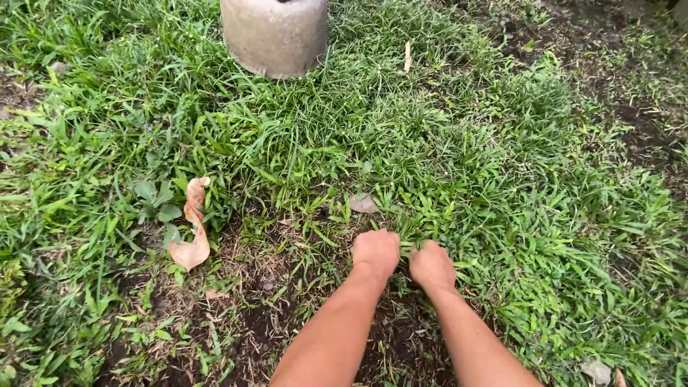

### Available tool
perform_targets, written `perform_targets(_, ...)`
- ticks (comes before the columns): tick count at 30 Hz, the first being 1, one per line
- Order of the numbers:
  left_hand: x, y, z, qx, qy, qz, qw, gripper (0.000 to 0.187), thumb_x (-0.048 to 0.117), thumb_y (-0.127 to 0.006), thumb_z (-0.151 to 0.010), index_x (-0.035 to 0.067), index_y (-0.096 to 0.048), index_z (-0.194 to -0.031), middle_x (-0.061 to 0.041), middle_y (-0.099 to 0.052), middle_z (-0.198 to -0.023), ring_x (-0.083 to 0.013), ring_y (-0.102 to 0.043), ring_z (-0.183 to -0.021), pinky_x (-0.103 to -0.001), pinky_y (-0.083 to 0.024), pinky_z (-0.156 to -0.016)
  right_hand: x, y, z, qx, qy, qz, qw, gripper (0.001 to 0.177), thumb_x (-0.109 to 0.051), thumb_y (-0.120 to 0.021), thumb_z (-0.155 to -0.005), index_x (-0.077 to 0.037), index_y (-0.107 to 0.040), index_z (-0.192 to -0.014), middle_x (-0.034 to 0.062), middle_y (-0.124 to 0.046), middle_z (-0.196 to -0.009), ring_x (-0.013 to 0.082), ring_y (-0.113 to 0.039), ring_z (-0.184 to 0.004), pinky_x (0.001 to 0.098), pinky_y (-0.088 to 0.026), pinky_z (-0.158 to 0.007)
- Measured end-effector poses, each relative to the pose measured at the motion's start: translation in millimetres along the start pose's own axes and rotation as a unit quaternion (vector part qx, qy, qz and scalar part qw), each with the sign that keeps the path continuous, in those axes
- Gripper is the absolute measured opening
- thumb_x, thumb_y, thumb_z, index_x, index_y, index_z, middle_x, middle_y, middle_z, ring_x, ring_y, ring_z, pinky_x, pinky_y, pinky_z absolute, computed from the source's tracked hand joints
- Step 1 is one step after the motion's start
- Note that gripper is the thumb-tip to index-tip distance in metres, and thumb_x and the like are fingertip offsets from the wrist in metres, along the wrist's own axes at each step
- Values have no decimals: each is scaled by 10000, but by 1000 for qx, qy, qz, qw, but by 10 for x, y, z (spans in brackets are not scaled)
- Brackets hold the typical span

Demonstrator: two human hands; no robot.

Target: Pulling weeds and unwanted small plants from a soil patch in a garden.

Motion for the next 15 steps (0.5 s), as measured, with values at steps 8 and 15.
perform_targets(8, -159, -100, 383, 64, -36, 113, 991, 175, 52, -578, -960, 55, -753, -971, -184, -747, -863, -295, -752, -777, -433, -622, -715, 161, -423, 343, -19, 98, -140, 985, 539, -348, -460, -1051, 10, -656, -699, 175, -619, -635, 345, -591, -603, 512, -554, -647)
perform_targets(15, 38, -40, 1252, 113, -52, 305, 944, 69, 92, -678, -809, 88, -737, -845, -158, -726, -715, -322, -726, -646, -479, -598, -696, 71, -34, 223, 23, 39, -112, 993, 741, -643, -620, -903, 44, -713, -640, 246, -709, -713, 378, -690, -676, 513, -541, -748)
Point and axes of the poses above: each hand's wrist, its own z-axis away from the middle knuckle, its own y-axis out of the back of the hand, x = y × z, the point moved 7 cm from there along -z, towards the middle knuckle
